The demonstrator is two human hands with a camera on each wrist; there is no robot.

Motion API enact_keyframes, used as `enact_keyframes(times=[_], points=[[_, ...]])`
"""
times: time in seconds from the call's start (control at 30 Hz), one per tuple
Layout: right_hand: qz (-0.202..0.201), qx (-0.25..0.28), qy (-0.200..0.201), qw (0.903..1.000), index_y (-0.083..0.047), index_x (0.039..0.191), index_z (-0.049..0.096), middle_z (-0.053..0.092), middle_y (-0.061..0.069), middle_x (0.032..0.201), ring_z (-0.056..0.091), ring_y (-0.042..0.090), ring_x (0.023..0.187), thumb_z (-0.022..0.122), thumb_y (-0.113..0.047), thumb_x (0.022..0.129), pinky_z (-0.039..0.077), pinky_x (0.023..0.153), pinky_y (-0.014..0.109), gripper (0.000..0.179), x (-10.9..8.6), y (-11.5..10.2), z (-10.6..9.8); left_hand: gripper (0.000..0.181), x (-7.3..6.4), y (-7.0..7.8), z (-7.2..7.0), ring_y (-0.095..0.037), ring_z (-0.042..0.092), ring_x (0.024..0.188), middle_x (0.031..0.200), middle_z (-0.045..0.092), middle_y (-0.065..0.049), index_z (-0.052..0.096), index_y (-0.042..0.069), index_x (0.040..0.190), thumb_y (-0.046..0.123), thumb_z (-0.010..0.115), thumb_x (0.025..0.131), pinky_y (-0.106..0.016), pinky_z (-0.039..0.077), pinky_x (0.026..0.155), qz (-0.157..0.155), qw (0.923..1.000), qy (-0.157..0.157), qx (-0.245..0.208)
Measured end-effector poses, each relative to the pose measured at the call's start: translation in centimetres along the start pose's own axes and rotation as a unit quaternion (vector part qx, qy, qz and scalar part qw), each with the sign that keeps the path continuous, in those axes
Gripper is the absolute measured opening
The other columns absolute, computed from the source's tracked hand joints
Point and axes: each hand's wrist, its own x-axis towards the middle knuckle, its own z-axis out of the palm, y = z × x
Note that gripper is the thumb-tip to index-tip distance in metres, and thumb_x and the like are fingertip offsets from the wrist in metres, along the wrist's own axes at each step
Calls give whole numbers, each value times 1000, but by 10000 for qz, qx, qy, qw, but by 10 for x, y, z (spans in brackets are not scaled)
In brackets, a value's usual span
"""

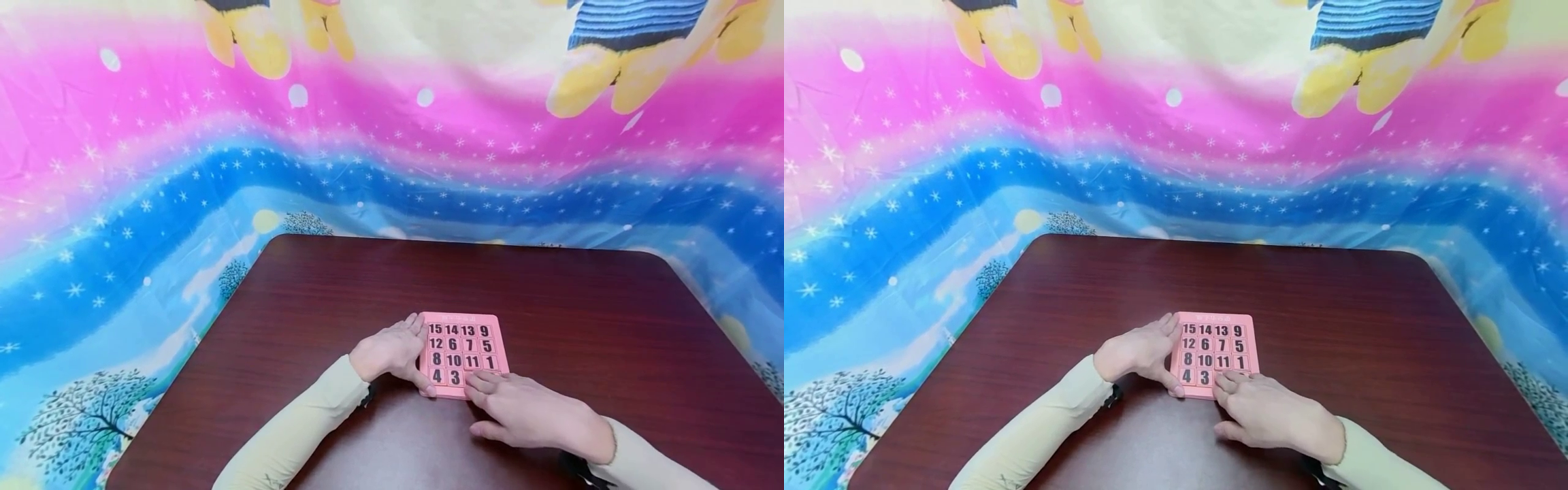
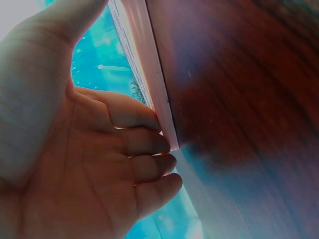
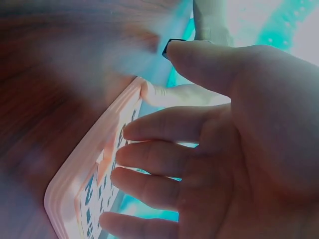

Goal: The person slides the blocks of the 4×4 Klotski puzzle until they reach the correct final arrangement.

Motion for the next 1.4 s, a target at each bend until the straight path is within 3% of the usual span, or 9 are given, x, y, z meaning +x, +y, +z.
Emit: enact_keyframes(times=[0.33, 1.1, 1.4], points=[[1, 266, -195, 9995, -13, 138, 58, 54, 9, 145, 46, 33, 138, 54, -51, 96, 44, 108, 56, 57, 17, 4, 3, 126, -1, -1, -1, -24, 13, 154, 165, 12, -13, 22, 5, 156, 78, 70, 66, -32, 18, 126, 16, 10000, -3, -77], [272, 943, -382, 9944, -15, 140, 57, 53, 11, 146, 40, 40, 140, 58, -46, 95, 40, 105, 66, 55, -9, 26, 7, 127, 3, -1, 0, -26, 12, 154, 165, 11, -15, 21, 4, 156, 78, 70, 66, -33, 18, 126, 123, 9999, -15, 21], [353, 862, -452, 9946, -14, 139, 57, 52, 10, 148, 40, 38, 141, 59, -47, 94, 40, 107, 64, 56, -7, 23, 1, 128, 1, -1, 0, -25, 13, 154, 165, 12, -13, 21, 5, 156, 79, 71, 65, -33, 19, 126, 56, 9999, 8, -87]])
